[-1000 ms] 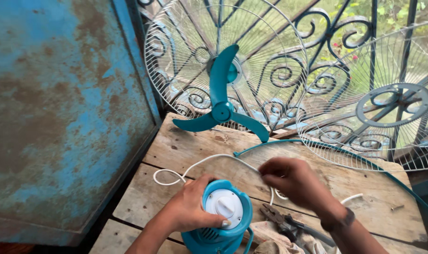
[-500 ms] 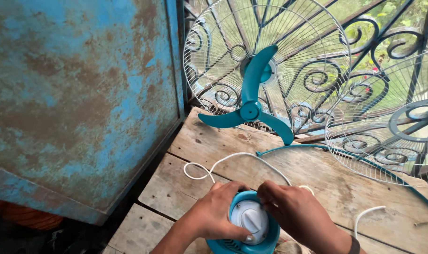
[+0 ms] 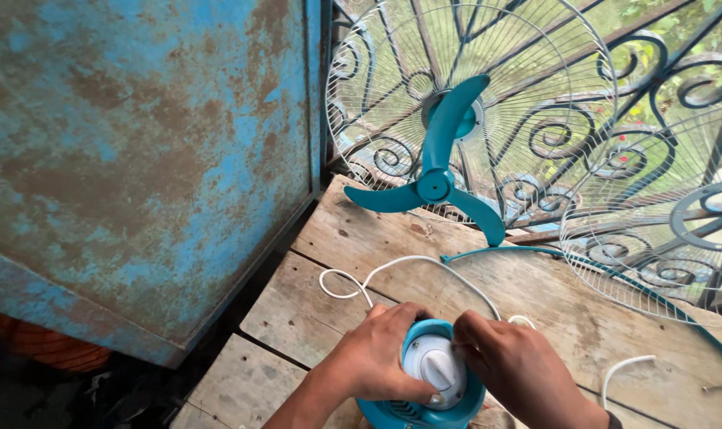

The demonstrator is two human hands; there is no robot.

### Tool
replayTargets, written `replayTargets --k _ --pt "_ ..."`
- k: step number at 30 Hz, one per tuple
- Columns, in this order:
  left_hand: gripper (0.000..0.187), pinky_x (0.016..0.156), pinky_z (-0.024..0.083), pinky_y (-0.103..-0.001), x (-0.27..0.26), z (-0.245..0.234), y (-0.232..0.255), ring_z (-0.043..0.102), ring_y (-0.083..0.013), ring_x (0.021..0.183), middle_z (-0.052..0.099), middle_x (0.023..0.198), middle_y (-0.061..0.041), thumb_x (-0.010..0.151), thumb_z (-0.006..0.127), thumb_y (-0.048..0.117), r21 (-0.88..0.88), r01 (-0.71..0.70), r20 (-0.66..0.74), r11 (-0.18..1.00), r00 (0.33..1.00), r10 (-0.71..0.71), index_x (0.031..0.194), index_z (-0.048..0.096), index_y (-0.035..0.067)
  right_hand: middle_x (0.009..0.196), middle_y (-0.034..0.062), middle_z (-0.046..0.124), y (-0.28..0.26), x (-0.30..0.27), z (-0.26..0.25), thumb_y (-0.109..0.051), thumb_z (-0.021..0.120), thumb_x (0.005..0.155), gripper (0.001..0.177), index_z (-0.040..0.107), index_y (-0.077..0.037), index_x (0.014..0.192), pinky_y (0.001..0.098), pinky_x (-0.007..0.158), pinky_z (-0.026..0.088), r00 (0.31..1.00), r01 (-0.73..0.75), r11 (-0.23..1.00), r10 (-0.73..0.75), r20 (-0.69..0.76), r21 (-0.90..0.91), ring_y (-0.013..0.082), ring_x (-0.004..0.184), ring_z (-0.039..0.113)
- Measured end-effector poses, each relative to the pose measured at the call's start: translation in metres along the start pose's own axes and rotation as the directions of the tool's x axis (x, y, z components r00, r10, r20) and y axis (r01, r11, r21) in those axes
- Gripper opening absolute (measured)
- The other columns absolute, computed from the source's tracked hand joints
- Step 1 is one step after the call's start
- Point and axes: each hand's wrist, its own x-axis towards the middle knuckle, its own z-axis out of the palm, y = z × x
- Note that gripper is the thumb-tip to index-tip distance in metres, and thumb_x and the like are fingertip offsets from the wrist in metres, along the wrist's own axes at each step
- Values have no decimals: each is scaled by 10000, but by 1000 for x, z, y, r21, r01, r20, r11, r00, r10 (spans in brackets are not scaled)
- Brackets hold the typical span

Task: The person disassembles a small blue electric fan by removing the rear cover and internal components. They then use a screwdriver to tighten screws on the fan's motor housing while holding the unit on a wooden table.

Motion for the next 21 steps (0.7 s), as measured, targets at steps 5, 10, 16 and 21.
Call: replayTargets --k 5,10,16,21 --pt "986 1042 486 -446 2 0 -3 537 -361 1261 648 1319 -105 532 870 514 2 -17 -18 1000 1000 17 1385 559 128 737 119 705 1 -1 3 -211 707 846 166 590 -120 922 449 577 552 999 43 999 -43 -24 -6 352 682 701" --pt "1006 1055 485 -444 2 0 -5 554 -366 1257 644 1309 -127 528 870 525 -1 -22 -32 1000 999 22 1399 560 127 704 124 702 3 3 4 -213 700 858 160 585 -113 905 459 592 542 1000 15 1000 -15 -24 2 359 675 701" --pt "998 1054 480 -451 4 3 -4 557 -382 1242 652 1319 -116 527 869 529 24 -44 -35 999 998 45 1386 571 117 921 66 712 4 -1 2 -153 672 773 380 610 -120 1147 409 668 576 973 186 964 -155 168 -191 282 867 729" --pt "1007 1018 505 -448 7 1 -2 570 -359 1236 667 1305 -93 507 853 541 -5 7 -7 1000 1000 -7 1383 572 131 1075 114 719 16 -6 -1 -116 654 777 575 566 -61 1342 393 759 579 947 278 939 -233 221 -201 305 976 711"
